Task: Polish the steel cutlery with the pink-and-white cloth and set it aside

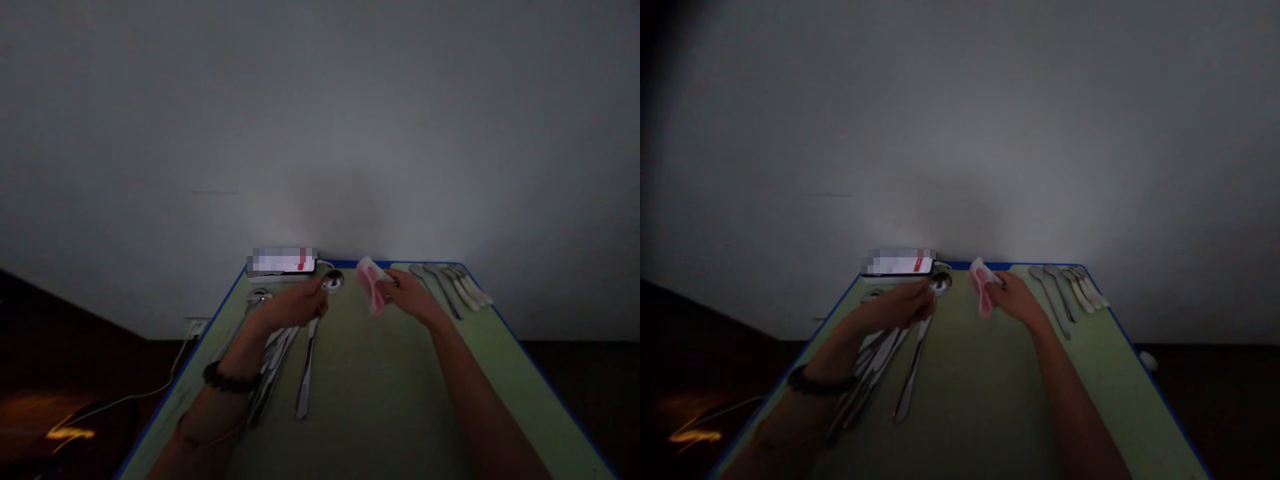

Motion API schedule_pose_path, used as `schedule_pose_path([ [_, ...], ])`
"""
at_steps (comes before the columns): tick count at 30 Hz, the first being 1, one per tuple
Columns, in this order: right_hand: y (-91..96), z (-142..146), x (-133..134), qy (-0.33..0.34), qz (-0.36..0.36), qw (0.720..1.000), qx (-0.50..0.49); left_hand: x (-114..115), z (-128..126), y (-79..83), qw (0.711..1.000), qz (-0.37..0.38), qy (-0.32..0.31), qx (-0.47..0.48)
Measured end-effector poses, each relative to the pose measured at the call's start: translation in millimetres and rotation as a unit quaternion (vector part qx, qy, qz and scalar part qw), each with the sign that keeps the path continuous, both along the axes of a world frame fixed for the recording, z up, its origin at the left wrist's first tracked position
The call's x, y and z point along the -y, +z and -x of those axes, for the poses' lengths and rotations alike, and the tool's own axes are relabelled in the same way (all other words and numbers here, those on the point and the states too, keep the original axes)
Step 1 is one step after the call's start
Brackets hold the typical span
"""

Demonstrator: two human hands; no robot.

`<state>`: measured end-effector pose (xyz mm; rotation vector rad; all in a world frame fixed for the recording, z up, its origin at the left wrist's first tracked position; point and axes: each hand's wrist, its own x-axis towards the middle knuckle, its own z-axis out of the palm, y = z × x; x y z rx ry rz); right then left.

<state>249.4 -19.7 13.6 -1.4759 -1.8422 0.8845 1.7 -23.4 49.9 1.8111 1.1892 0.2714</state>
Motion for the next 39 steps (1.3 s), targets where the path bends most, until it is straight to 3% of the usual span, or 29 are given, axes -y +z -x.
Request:
schedule_pose_path([
  [4, 9.1, -2, -17, -0.043, 0.014, 0.987, -0.154, -1, -3, 5.2, 0.999, 0.018, -0.024, -0.027],
  [9, 14.1, 2, -19, -0.003, 0.029, 0.989, -0.145, 3, -2, 10.5, 0.994, -0.092, 0.005, -0.050],
  [12, 16.6, 0, -17, 0.008, 0.042, 0.987, -0.152, 5, 1, 15.2, 0.996, -0.065, 0.007, -0.061],
  [19, 18.4, -10, -17, 0.035, -0.030, 0.996, 0.081, -5, -1, 8.9, 0.991, -0.067, 0.016, -0.119],
  [23, 18.9, -11, -16, 0.013, -0.019, 0.996, 0.087, -6, -4, 7.6, 0.981, -0.141, -0.016, -0.131],
  [25, 22.1, -9, -15, -0.012, -0.007, 0.999, 0.029, -5, -4, 10.6, 0.973, -0.191, -0.024, -0.130],
  [27, 26.9, -6, -12, -0.038, 0.016, 0.995, -0.089, -4, -4, 13.1, 0.975, -0.193, -0.027, -0.102],
  [29, 32.5, -1, -10, -0.048, 0.046, 0.967, -0.247, -4, -4, 13.3, 0.987, -0.149, -0.030, -0.048],
  [32, 40.5, 6, -6, -0.025, 0.062, 0.901, -0.429, -5, -8, 10.4, 0.997, -0.071, -0.024, 0.010],
  [35, 47.6, 11, 0, 0.020, 0.033, 0.879, -0.476, -5, -16, 10.3, 0.999, -0.018, 0.015, 0.035],
  [39, 58.6, 15, 9, 0.103, -0.001, 0.909, -0.405, 1, -27, 19.5, 0.997, -0.017, 0.046, 0.063],
])
